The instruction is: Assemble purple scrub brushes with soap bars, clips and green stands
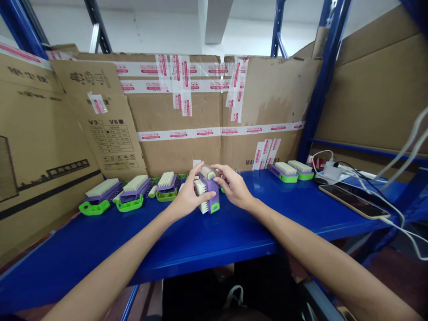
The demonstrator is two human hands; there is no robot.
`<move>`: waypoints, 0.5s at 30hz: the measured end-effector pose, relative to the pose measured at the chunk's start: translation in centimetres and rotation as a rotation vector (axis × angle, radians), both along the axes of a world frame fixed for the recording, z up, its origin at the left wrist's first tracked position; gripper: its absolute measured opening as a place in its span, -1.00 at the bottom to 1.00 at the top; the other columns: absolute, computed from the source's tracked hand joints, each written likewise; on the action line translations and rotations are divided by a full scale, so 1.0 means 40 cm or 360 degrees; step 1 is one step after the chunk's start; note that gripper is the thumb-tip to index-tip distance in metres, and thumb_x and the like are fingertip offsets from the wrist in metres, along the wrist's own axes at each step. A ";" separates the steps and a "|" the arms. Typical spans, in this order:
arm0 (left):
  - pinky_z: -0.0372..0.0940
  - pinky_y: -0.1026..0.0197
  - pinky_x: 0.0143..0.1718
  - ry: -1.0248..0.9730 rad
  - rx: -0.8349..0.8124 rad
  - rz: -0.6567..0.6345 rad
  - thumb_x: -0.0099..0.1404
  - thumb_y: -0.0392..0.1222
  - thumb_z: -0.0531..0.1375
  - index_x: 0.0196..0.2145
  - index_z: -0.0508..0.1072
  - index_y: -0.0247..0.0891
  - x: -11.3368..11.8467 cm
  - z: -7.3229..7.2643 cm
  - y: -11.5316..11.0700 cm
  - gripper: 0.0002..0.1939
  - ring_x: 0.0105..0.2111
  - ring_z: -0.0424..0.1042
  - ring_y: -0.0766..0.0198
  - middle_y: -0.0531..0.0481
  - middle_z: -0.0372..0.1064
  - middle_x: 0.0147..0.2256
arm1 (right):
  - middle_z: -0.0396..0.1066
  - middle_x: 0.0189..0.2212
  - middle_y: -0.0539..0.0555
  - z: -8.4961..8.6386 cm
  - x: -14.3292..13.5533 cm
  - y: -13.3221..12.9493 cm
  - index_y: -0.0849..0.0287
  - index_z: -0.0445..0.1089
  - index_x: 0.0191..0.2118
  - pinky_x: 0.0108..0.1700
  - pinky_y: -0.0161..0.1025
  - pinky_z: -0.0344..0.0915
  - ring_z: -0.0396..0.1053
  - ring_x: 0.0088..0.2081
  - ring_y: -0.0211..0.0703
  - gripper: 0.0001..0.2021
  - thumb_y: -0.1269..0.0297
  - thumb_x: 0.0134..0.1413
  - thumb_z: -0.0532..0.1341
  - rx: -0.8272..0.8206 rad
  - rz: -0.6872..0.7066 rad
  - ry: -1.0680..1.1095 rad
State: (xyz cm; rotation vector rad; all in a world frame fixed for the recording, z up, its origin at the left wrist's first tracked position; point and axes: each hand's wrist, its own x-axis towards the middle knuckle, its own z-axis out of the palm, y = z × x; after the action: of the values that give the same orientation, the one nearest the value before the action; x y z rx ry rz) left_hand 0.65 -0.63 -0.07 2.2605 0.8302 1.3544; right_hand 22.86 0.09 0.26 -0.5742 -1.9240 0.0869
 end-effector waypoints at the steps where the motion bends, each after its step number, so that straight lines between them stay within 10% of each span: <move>1: 0.34 -0.25 0.30 -0.0018 -0.0016 0.0004 0.31 0.13 0.45 0.51 -0.03 -0.01 0.002 -0.004 0.004 0.03 0.33 0.35 -0.17 -0.30 0.24 0.36 | 0.47 -0.10 0.14 0.001 0.000 -0.002 -0.02 0.32 0.32 0.05 0.07 0.49 0.47 -0.08 0.03 -0.66 0.10 0.58 0.08 0.0024 0.0001 -0.0003; 9: 0.45 -0.03 0.09 -0.0378 -0.0663 -0.0001 0.39 0.20 0.27 0.19 0.33 -0.12 0.005 0.000 0.003 -0.44 0.06 0.56 -0.02 -0.09 0.53 0.09 | 0.41 -0.06 0.15 0.007 -0.004 -0.014 -0.07 0.29 0.37 0.11 0.11 0.45 0.43 -0.01 0.04 -0.62 0.19 0.61 -0.03 0.0056 -0.0029 -0.0091; 15: 0.47 0.08 -0.27 -0.0481 -0.1344 -0.0300 0.36 0.28 0.22 0.14 0.50 -0.29 0.009 0.016 -0.029 -0.36 -0.31 0.63 0.01 -0.15 0.66 -0.21 | 0.38 0.00 0.18 0.013 -0.003 -0.016 -0.01 0.39 0.26 0.15 0.08 0.41 0.40 0.06 0.05 -0.69 0.16 0.59 0.04 0.0031 -0.0091 -0.0077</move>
State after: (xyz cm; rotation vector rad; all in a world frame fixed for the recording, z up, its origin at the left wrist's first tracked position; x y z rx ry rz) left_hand 0.99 -1.78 0.59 1.4017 0.8412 0.9610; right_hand 22.73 -0.54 0.76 -0.6228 -1.9514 0.0180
